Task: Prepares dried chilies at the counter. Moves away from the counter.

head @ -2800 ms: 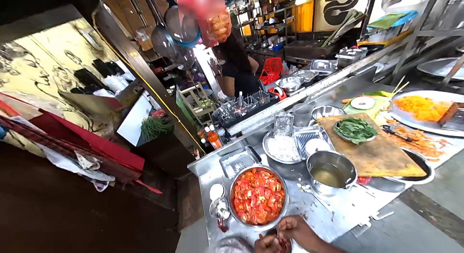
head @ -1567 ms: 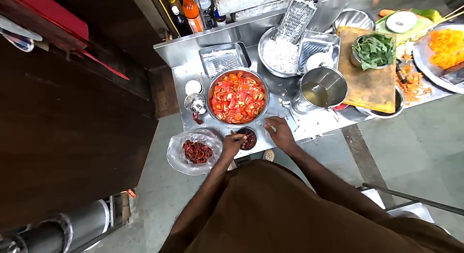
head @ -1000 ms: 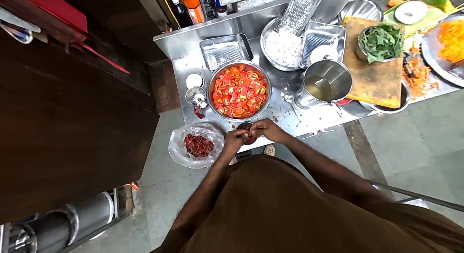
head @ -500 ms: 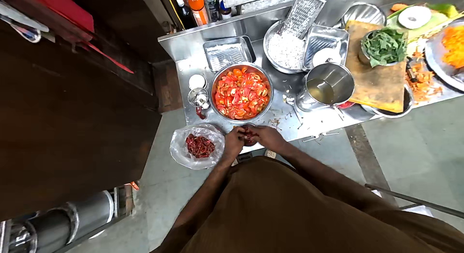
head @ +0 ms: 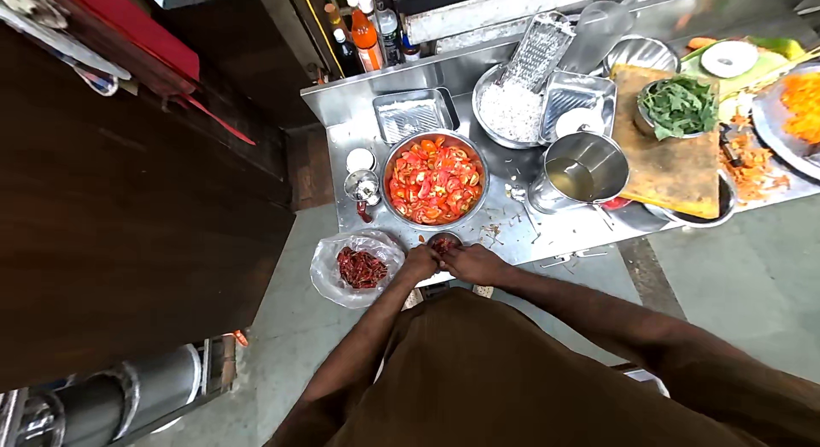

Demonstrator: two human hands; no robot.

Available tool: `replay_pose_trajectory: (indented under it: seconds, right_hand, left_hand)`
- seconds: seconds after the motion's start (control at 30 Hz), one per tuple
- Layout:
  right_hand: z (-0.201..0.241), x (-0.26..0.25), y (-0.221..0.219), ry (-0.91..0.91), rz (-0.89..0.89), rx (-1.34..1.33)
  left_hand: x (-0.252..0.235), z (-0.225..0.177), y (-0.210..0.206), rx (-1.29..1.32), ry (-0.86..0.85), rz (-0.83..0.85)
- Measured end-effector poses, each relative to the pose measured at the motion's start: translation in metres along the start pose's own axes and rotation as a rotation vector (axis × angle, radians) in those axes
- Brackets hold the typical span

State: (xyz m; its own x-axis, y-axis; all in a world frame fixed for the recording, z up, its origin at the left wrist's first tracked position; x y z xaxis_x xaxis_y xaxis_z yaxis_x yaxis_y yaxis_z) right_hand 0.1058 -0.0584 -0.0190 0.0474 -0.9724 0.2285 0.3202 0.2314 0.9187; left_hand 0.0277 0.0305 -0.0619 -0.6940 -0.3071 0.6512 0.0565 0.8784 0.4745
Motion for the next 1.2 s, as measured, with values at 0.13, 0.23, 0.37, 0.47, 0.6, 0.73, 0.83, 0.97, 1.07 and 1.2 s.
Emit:
replay_pose_trajectory:
  seconds: [0.13,0.23,0.37,0.47,0.6,0.73,0.83,0.97,1.07,1.2]
  right_hand:
    - [-0.009,-0.001,0.010,0.041,-0.066,-0.082]
    - [-0.020,-0.007,0.023,0.048,-0.234,-0.278]
    - [-0.023,-0.008,0.020,-0.051,-0.372,-0.447]
    - [-0.022,-0.004,0.010,-0.168,-0.382,-0.624]
    - [-0.031,-0.001,-0.026,-0.549,-0.278,-1.228]
    - [-0.042,-0.003,-0.030,-0.650,-0.108,-1.172]
    - [-0.045,-0.004,-0.018,-0.512,-0.115,-0.725]
    - [-0.041,-0.005,-0.018,-0.482,-0.050,-0.465]
    - [-0.039,-0.008,-0.013,-0.521,0.000,-0.366]
    - [-0.022,-0.014,-0.002,-0.396,0.003,-0.297]
  left_hand:
    - [0.001,-0.013,0.012,-0.010,-0.052,-0.073]
    - [0.002,-0.010,0.018,0.234,-0.066,-0.260]
    - [0.014,-0.007,0.011,0.363,-0.070,-0.472]
    - [0.031,-0.016,0.008,0.231,-0.114,-0.618]
    - [0.043,-0.027,0.016,0.150,-0.307,-0.779]
    - [0.026,-0.018,0.017,0.138,-0.240,-0.682]
    - [0.013,-0.003,0.006,0.143,-0.125,-0.538]
    - [0.011,0.003,0.001,0.136,-0.092,-0.470]
    - [0.010,0.006,0.004,0.111,-0.078,-0.473]
    - [0.008,0.008,0.007,0.091,-0.039,-0.436]
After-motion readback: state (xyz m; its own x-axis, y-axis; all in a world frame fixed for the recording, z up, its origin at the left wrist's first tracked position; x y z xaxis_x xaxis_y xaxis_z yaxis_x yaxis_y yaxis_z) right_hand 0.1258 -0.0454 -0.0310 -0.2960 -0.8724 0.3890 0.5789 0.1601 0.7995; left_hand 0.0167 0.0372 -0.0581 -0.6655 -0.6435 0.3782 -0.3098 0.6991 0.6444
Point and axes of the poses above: each hand's wrist, its own x-axis away from the middle knuckle, its own y-axis out of the back of the hand, z = x × y, the point moved 8 cm from there along -x, towards the middle knuckle, and after that the axes turned 6 degrees about -y, right-handed, at the moved point
